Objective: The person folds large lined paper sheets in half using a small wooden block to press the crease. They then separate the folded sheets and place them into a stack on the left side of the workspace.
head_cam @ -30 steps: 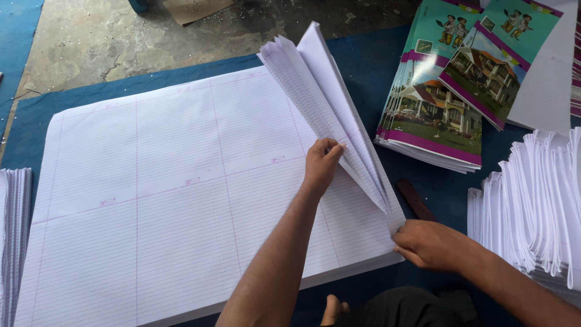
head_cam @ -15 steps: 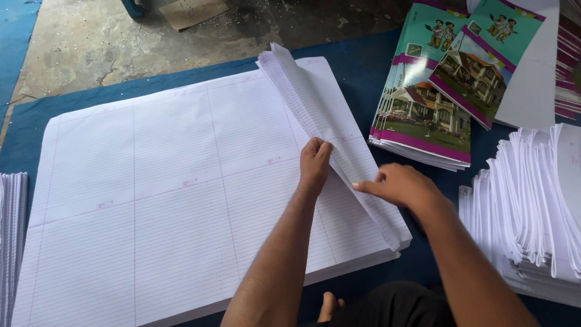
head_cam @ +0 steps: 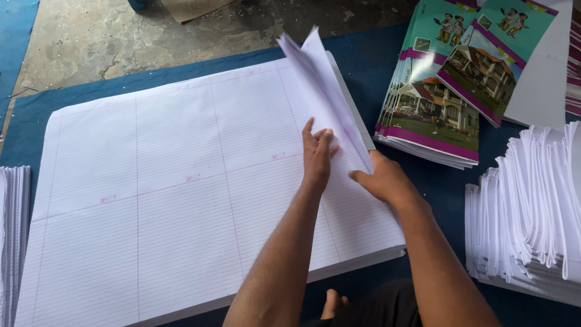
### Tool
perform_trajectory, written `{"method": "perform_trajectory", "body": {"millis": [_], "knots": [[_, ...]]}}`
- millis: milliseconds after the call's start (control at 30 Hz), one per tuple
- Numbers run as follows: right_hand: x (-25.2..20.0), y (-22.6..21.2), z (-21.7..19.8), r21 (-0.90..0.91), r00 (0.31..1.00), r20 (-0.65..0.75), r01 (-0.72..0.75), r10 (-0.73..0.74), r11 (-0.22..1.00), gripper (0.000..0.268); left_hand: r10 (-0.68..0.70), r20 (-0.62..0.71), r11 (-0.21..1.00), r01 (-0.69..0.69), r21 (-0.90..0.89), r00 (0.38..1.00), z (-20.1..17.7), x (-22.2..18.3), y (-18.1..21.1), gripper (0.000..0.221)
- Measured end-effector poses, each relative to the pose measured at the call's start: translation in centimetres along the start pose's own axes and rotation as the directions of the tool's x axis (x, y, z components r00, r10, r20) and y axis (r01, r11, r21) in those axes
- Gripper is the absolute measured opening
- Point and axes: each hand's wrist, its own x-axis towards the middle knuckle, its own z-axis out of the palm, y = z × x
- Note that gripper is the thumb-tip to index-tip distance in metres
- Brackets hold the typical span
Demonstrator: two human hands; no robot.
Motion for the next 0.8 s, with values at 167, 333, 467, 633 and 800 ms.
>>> {"method": "perform_trajectory", "body": {"millis": [167,333,467,633,800], "knots": [[0.6,1.9,-0.6,0.03,0.991,-0.04,-0.125,0.126,0.992,0.06,-0.089,-0.022,0.995,0.088,-0.038,0.996,0.1,0.3,0.3,0.083],[1.5,3.9,0.0,0.042,0.992,-0.094,-0.08,0.083,0.996,0.063,-0.152,-0.02,0.981,0.148,-0.122,0.988,-0.1,1.0,0.1,0.081],[1.5,4.0,0.0,0.082,0.993,-0.086,-0.07,0.077,0.994,0.063,-0.251,0.068,0.953,0.259,-0.159,0.966,0.6,0.0,0.7,0.065],[1.3,3.6,-0.5,0.174,0.988,-0.082,-0.111,0.127,0.978,0.058,-0.311,0.36,0.911,0.383,-0.15,0.88,0.5,-6.2,2.1,0.054],[1.7,5.1,-0.7,0.353,0.988,-0.08,-0.093,0.129,0.931,0.048,-0.397,0.44,0.889,0.457,-0.034,0.805,-1.4,-12.7,4.8,0.05]]}}
